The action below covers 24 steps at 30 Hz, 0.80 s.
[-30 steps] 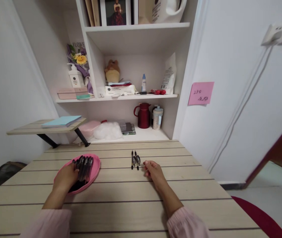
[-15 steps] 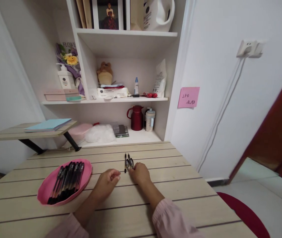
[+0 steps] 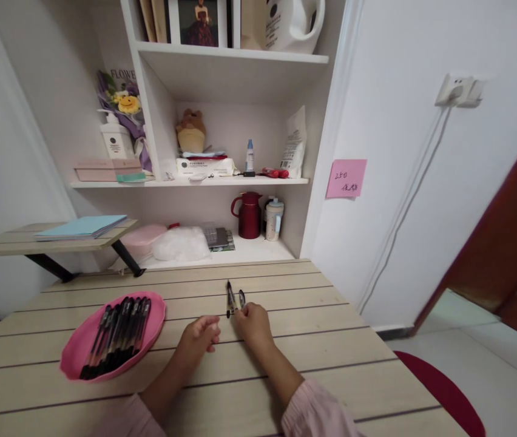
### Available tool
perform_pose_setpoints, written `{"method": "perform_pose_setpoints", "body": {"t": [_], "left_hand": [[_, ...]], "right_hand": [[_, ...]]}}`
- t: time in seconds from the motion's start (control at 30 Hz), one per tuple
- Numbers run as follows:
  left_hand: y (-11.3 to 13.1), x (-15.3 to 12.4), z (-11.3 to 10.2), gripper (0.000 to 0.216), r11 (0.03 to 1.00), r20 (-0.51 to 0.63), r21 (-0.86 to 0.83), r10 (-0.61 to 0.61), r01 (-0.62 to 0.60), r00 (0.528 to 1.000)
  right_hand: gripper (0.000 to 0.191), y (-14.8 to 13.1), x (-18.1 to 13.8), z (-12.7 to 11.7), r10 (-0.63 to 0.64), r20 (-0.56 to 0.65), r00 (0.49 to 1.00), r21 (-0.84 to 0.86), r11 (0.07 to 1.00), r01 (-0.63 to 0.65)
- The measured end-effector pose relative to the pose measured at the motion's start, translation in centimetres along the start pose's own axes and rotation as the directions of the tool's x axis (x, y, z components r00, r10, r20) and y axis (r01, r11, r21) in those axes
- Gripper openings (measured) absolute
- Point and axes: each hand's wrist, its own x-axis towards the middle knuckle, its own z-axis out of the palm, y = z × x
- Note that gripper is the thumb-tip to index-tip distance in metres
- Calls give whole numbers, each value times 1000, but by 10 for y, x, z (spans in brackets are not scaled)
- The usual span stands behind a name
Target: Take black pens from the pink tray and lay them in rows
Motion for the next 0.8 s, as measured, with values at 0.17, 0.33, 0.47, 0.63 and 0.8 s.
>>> {"method": "perform_pose_setpoints", "body": {"t": [0.17, 0.33, 0.47, 0.63, 0.8], "left_hand": [[5, -3, 5, 29, 830, -5, -539, -175, 145, 985], [10, -7, -4, 20, 699, -18, -696, -249, 167, 968], [8, -5, -6, 16, 741, -11, -641, -270, 201, 963], [5, -7, 2, 23, 803, 22, -562, -227, 199, 974], [3, -10, 6, 33, 866, 61, -462, -183, 190, 981]], "right_hand": [[19, -14, -38, 16, -79, 105, 991, 313, 949, 42], [14, -10, -38, 12, -140, 300, 944, 341, 939, 30], [4, 1, -2, -8, -17, 70, 997, 50, 999, 14], [21, 2, 23, -4, 50, 41, 998, -262, 964, -38], [22, 1, 19, 8, 13, 71, 997, -391, 920, 16]]}}
